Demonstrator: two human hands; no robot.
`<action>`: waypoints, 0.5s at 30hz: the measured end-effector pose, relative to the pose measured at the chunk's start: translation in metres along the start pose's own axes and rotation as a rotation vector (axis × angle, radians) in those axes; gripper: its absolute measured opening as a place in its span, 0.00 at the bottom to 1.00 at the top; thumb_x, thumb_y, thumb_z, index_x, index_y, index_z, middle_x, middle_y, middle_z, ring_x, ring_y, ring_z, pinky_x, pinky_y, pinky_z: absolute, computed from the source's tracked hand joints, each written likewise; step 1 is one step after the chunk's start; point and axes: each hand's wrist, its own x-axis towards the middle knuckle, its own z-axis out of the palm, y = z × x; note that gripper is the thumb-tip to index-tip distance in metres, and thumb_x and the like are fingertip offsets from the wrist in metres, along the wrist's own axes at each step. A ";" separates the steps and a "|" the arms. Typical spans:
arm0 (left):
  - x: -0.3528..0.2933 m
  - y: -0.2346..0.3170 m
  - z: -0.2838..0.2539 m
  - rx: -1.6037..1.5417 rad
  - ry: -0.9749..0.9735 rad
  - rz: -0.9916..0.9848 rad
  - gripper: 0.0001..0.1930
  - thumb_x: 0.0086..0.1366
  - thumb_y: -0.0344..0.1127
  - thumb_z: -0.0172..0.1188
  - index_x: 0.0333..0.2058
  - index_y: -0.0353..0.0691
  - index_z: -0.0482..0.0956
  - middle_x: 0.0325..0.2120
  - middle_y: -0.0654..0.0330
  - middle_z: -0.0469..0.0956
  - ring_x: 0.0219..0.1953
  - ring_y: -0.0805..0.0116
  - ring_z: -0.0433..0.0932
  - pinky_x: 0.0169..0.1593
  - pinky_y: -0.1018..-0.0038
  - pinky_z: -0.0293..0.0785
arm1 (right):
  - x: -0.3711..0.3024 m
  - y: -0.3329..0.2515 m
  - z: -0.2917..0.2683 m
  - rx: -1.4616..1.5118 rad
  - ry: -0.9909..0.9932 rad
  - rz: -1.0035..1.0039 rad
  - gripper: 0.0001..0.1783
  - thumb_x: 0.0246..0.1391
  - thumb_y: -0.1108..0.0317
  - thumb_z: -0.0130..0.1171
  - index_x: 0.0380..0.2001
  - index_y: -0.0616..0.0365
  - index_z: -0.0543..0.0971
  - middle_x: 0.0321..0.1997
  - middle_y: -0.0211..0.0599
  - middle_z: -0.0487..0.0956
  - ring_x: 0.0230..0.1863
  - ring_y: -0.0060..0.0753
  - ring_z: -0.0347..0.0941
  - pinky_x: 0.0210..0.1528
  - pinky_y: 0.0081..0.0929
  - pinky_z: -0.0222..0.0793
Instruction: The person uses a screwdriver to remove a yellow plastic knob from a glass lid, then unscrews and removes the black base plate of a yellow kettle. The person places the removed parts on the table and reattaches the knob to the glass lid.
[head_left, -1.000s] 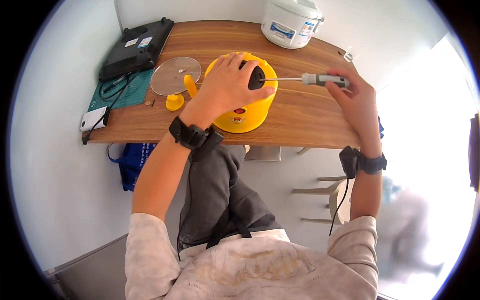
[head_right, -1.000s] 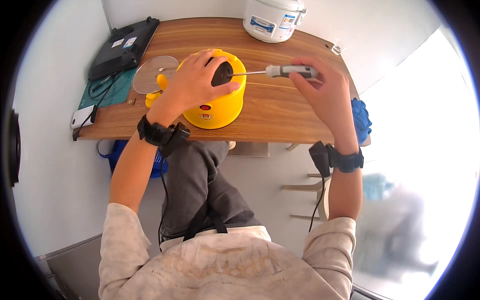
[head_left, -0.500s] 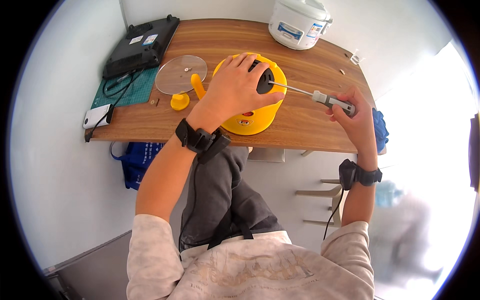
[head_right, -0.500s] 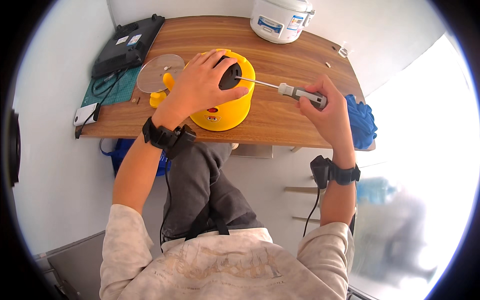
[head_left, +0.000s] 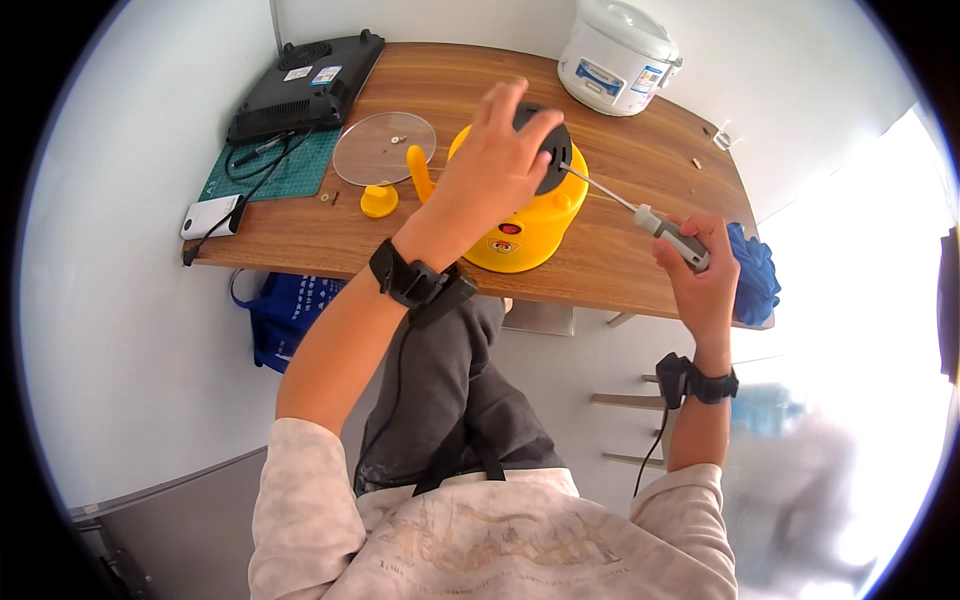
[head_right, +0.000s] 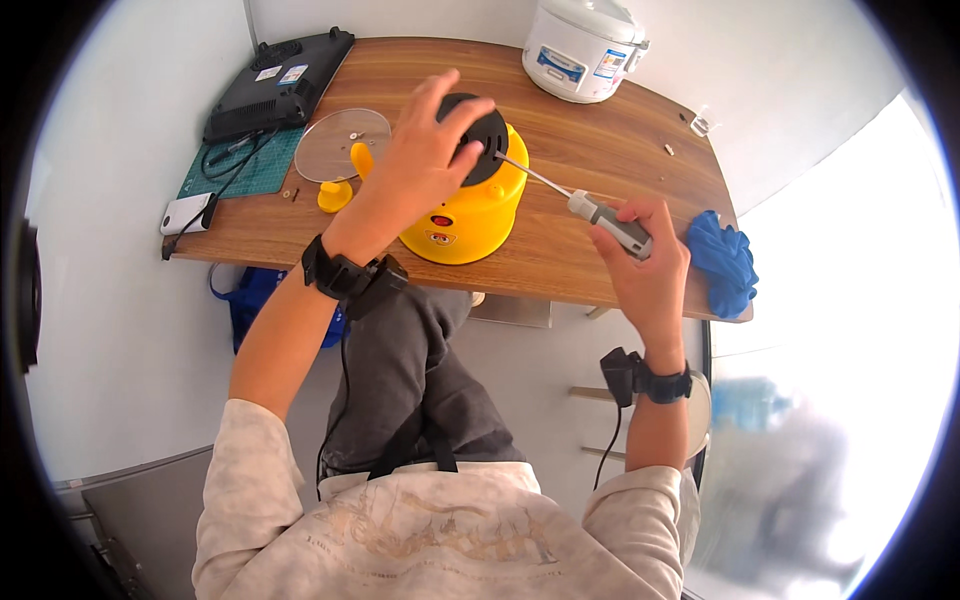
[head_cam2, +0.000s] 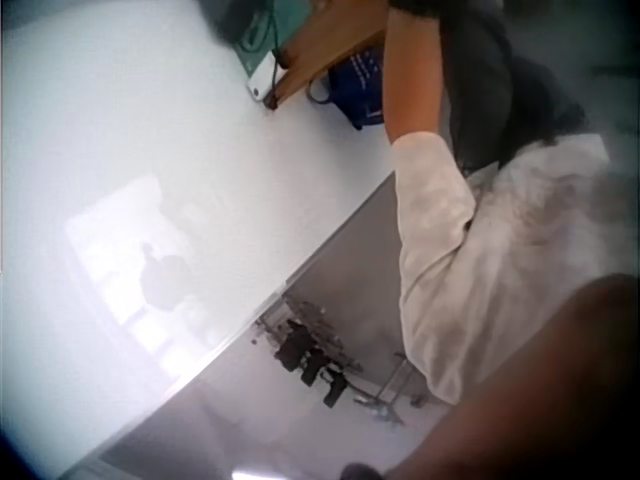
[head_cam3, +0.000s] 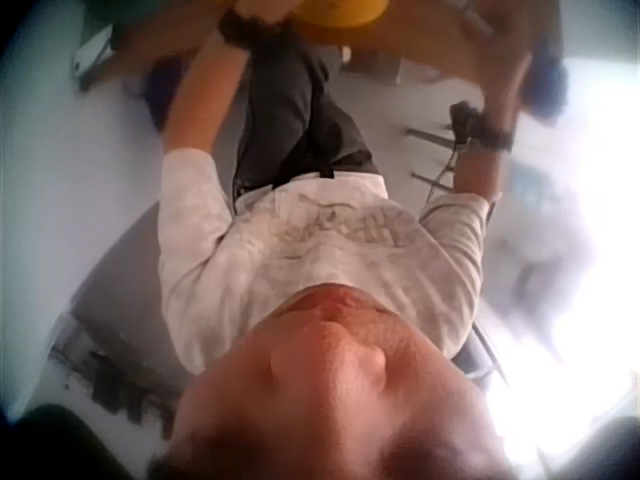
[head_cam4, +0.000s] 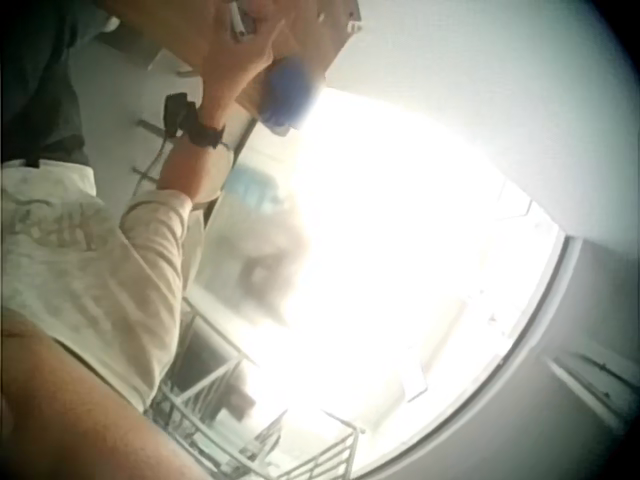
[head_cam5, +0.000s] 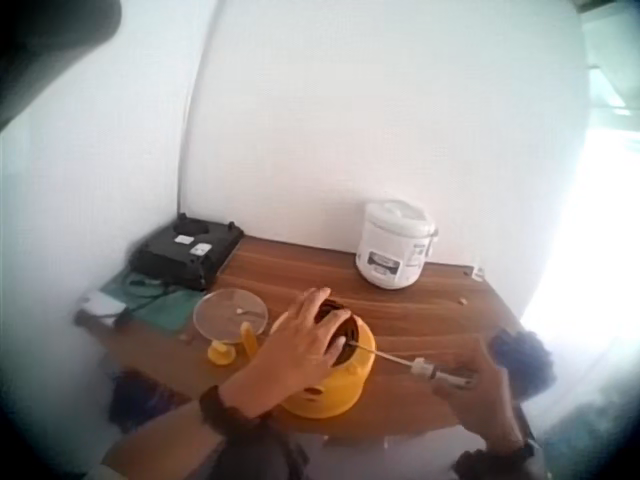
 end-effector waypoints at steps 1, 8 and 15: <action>0.002 0.004 -0.004 0.002 0.068 -0.032 0.16 0.65 0.34 0.60 0.51 0.43 0.74 0.53 0.47 0.72 0.57 0.48 0.71 0.57 0.59 0.73 | -0.005 -0.001 0.003 -0.014 0.041 -0.039 0.16 0.53 0.74 0.69 0.38 0.59 0.69 0.40 0.37 0.84 0.34 0.18 0.76 0.39 0.19 0.72; 0.015 0.010 -0.052 -0.144 0.101 -0.029 0.14 0.66 0.31 0.59 0.50 0.44 0.72 0.40 0.52 0.79 0.38 0.46 0.80 0.43 0.57 0.77 | -0.040 -0.028 0.014 0.077 0.106 -0.005 0.16 0.52 0.75 0.69 0.40 0.60 0.73 0.45 0.39 0.85 0.39 0.22 0.78 0.43 0.21 0.74; 0.007 -0.042 -0.103 -0.049 0.191 -0.230 0.16 0.67 0.34 0.60 0.52 0.41 0.75 0.43 0.52 0.82 0.43 0.61 0.83 0.43 0.69 0.80 | -0.074 -0.031 0.007 -0.009 0.159 -0.053 0.17 0.52 0.75 0.69 0.44 0.61 0.74 0.43 0.39 0.84 0.40 0.27 0.81 0.44 0.23 0.76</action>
